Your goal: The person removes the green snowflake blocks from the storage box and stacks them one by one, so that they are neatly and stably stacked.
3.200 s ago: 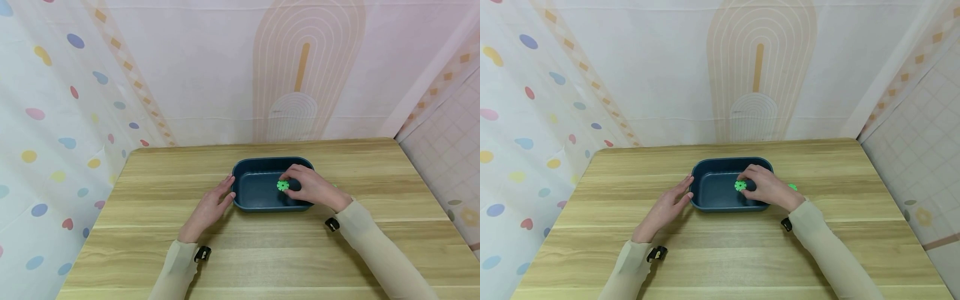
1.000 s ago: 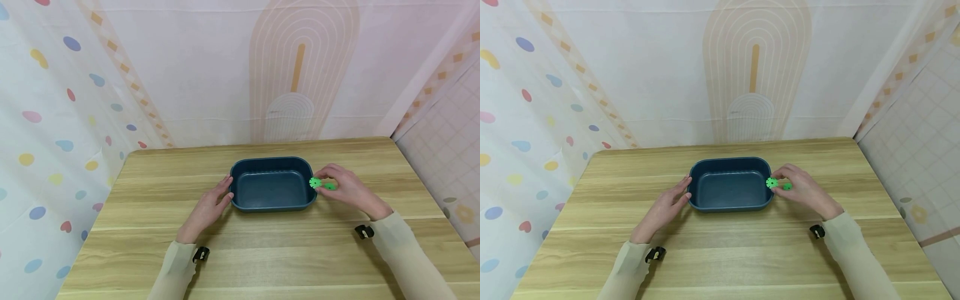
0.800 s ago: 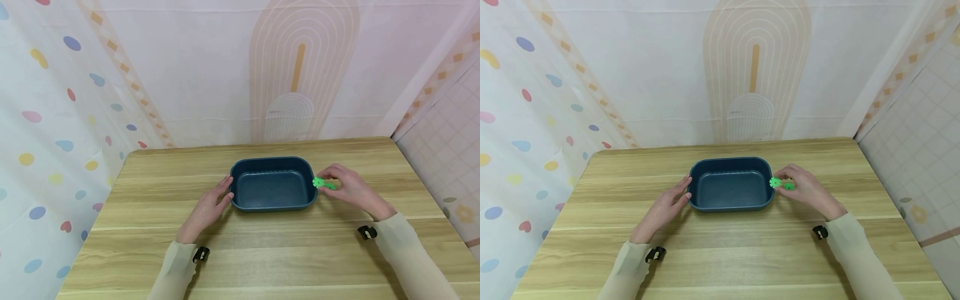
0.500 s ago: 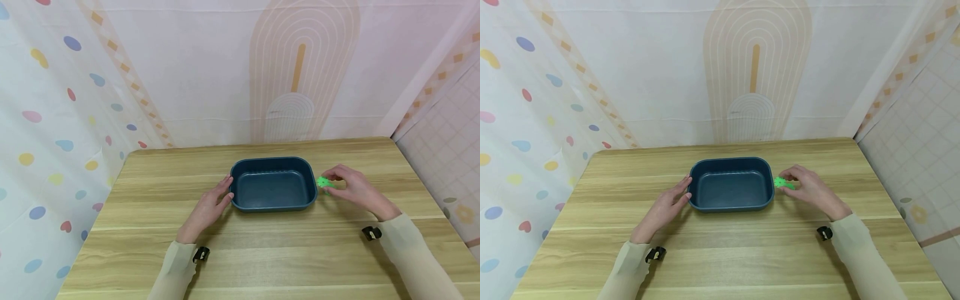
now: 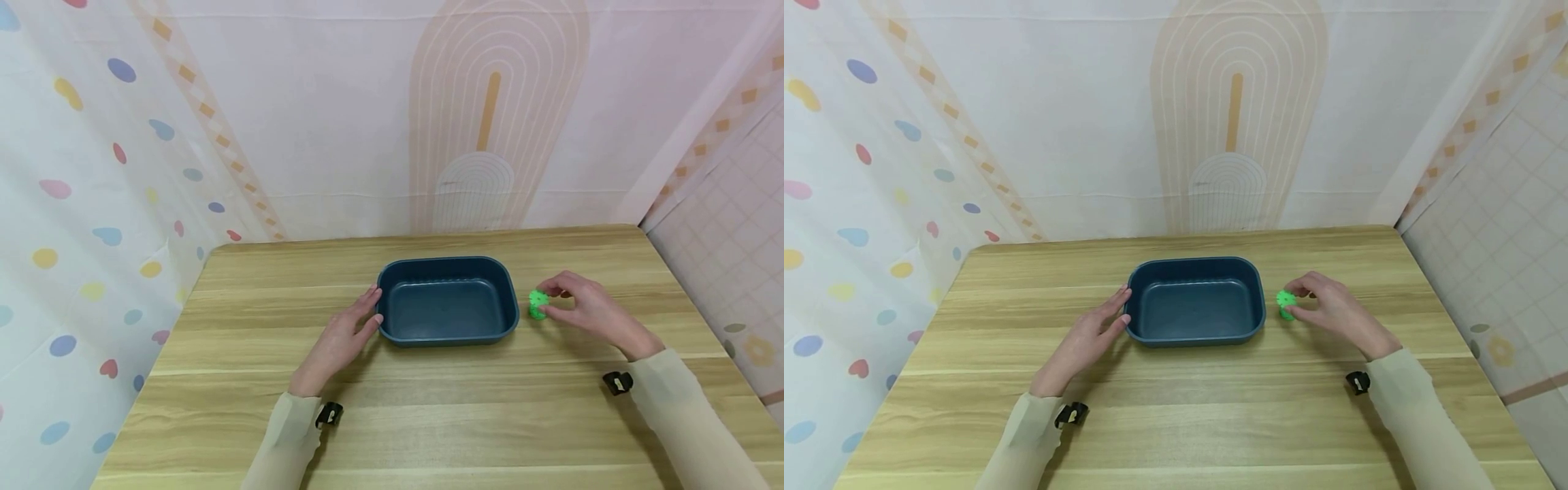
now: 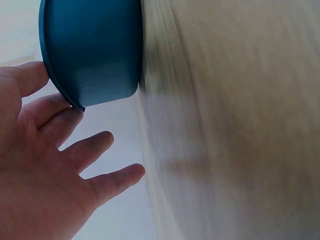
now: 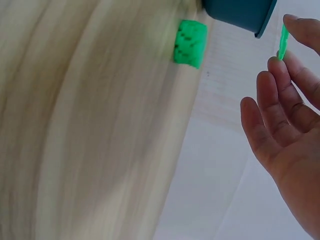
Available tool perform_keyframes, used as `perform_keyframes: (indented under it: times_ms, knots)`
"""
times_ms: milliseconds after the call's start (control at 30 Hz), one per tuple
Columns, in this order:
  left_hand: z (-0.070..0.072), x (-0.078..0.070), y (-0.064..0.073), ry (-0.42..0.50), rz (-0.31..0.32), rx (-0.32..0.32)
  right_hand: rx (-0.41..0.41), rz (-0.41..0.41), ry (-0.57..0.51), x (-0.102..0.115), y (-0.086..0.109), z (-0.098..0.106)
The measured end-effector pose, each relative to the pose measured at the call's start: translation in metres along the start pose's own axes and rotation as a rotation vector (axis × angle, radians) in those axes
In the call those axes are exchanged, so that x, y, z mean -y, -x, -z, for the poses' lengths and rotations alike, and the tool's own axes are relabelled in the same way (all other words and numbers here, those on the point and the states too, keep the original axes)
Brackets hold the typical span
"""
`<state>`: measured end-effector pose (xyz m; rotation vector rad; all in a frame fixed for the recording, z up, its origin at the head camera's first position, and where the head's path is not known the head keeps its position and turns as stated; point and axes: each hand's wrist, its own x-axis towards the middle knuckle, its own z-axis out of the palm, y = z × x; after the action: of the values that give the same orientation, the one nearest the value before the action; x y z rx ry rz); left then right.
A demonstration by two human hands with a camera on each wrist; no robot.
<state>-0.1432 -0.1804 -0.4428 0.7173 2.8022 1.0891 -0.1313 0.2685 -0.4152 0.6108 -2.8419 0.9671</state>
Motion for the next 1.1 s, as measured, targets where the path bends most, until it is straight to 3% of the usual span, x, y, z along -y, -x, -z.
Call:
perform_keyframes:
  times_ms: [1100]
  knots:
    - [0.0, 0.001, -0.001, 0.001, -0.016, -0.011, 0.168, -0.003, 0.057, -0.025, -0.011, -0.002]
